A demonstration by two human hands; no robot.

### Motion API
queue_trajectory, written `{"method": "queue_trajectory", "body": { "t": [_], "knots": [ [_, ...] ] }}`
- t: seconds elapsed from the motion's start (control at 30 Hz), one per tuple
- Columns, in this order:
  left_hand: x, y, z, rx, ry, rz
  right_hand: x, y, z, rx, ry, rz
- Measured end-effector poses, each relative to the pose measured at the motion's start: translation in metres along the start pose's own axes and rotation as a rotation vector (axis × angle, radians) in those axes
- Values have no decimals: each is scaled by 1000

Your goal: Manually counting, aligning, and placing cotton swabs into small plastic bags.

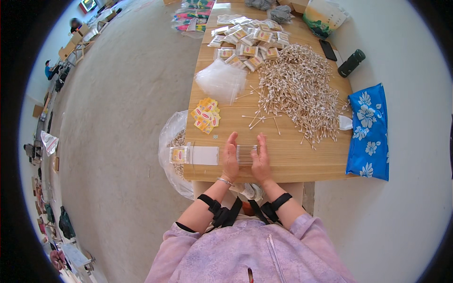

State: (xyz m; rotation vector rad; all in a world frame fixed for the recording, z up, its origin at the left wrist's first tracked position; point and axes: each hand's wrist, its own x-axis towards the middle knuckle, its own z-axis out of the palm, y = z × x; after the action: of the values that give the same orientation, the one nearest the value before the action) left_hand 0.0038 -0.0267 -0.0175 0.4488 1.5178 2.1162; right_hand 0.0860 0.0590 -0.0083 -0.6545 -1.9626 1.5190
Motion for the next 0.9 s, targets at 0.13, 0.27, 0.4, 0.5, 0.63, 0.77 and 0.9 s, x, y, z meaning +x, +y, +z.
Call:
{"method": "queue_trajectory", "body": {
  "t": [0.13, 0.27, 0.4, 0.5, 0.63, 0.77, 0.9],
  "knots": [
    [1, -3, -2, 8, -34, -4, 3, 3, 7, -42, -66, -66],
    [0, -3, -2, -50, -1, -34, 0, 4, -1, 54, -81, -4],
    [1, -11, -2, -56, 23, -1, -9, 4, -16, -777, -281, -219],
    [3, -17, -9, -11, 16, 22, -14, -2, -12, -996, -433, -223],
    [4, -25, -1, 56, -4, 28, -15, 5, -11, -1128, -365, -259],
    [4, -24, -24, 42, -4, 49, -17, -1, -5, -1066, -400, -241],
    [-23, 11, -25, 537, -53, 110, -15, -3, -12, -1013, -405, -222]
  ]
}}
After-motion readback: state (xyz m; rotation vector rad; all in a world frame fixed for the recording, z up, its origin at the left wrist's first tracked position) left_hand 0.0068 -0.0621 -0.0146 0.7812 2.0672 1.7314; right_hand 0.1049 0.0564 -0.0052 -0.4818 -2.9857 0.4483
